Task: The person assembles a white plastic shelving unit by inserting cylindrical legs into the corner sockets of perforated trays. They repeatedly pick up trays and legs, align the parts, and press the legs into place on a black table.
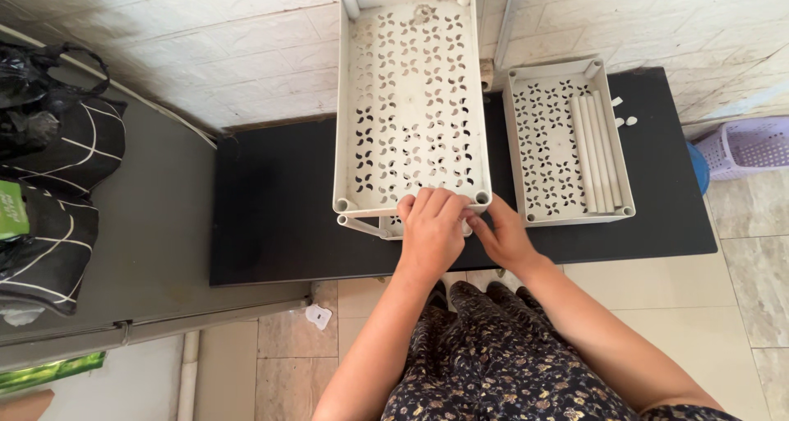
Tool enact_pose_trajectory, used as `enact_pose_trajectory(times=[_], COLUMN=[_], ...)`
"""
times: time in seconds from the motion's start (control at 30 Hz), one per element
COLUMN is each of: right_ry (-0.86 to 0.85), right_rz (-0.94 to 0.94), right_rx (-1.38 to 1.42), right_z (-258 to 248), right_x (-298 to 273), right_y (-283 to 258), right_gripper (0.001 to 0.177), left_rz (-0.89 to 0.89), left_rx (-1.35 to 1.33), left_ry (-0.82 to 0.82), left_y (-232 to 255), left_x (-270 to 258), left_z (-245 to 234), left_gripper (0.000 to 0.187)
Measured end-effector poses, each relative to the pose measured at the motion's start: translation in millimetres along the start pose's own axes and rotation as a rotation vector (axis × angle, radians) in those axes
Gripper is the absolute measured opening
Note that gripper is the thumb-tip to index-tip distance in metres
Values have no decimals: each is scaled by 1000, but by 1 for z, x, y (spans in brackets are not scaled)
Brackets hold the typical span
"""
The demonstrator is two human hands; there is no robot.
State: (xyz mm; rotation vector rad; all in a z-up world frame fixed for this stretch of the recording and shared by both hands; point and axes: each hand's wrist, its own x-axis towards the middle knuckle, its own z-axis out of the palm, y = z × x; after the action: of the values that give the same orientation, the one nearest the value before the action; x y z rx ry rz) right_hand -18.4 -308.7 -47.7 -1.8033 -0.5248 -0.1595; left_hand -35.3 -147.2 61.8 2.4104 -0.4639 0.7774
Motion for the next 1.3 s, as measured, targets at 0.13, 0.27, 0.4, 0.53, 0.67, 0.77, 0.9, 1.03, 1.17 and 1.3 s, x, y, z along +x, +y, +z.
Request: enact_pose_trajectory(times=[0.13, 0.27, 0.4, 0.53, 0.67, 0.77, 0.9, 1.03, 1.17, 1.3], right_ry=[87, 193, 303, 352, 410, 395, 208, 164, 247, 316], right_rz=[80, -46, -120, -166, -89, -29, -113, -352, -15, 53], right_rx=[111, 90, 10, -38, 21, 39, 69, -73, -92, -139], right_z=[22, 35, 42, 45, 48, 45, 35, 13, -11, -33], right_x=[3, 15, 25, 26, 24, 24, 11, 5, 25, 58], right_y=[22, 30, 29, 31, 38, 39, 25, 11, 13, 9], right_gripper=[19, 16, 15, 15, 17, 14, 17, 24, 23, 14], left_rz=[-12, -7, 5, 10, 14, 34, 34, -12, -105, -213], left_rx=[-30, -24, -29, -48, -65, -58, -109, -135, -119, -195], left_ry=[32, 65, 85, 103, 77, 43, 25, -13, 46, -3], left_y=[-4, -9, -10, -9, -7, -6, -9, -33, -72, -115], left_x=[6, 17, 24, 25, 25, 28, 21, -1, -26, -42], left_z=[2, -2, -4, -6, -7, -8, -15, -32, -45, -80], left_gripper=[17, 17, 17, 16, 16, 14, 9, 6, 19, 20])
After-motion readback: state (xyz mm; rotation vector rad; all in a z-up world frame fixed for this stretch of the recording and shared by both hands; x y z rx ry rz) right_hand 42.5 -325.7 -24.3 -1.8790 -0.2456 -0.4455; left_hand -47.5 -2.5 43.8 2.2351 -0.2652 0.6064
